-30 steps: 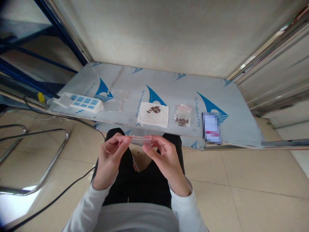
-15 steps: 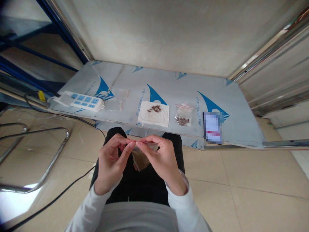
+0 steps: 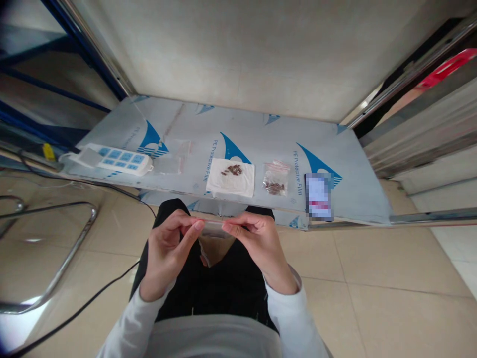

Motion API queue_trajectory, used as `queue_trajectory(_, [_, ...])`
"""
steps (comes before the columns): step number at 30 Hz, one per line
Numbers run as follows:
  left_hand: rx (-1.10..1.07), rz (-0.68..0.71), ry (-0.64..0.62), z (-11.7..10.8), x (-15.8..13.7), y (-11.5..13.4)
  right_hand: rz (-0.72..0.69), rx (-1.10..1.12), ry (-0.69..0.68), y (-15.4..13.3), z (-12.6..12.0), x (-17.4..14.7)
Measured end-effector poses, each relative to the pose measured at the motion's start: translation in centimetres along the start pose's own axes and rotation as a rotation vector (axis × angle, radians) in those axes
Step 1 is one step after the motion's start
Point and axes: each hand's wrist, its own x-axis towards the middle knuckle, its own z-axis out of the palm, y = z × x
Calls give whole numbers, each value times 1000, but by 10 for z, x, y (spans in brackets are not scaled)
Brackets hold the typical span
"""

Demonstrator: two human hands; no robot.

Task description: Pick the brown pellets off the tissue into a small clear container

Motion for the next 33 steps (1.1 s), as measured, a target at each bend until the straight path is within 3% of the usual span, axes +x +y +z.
queue_trajectory(7, [-73, -38, -24, 8, 2, -10, 24, 34, -3, 12, -7, -6])
queue_trajectory(11, [-45, -59, -48, 13, 4, -16, -25, -42, 143, 12, -29, 4])
queue_trajectory(15, [19, -68, 37, 8, 11, -29, -123, -150, 403, 18, -84, 53])
queue_trajectory(18, [93, -89, 83, -1, 18, -41, -161, -384, 548, 32, -131, 108])
queue_trajectory(22, [200, -83, 101, -15, 24, -56, -163, -522, 628, 54, -169, 162])
queue_trajectory(28, [352, -50, 147, -31, 31, -73, -187, -710, 740, 60, -176, 180])
queue_trajectory(31, [488, 2, 176, -37, 33, -81, -245, -766, 803, 56, -165, 165])
queue_trajectory(33, [581, 54, 188, -40, 38, -87, -354, -827, 823, 56, -150, 146])
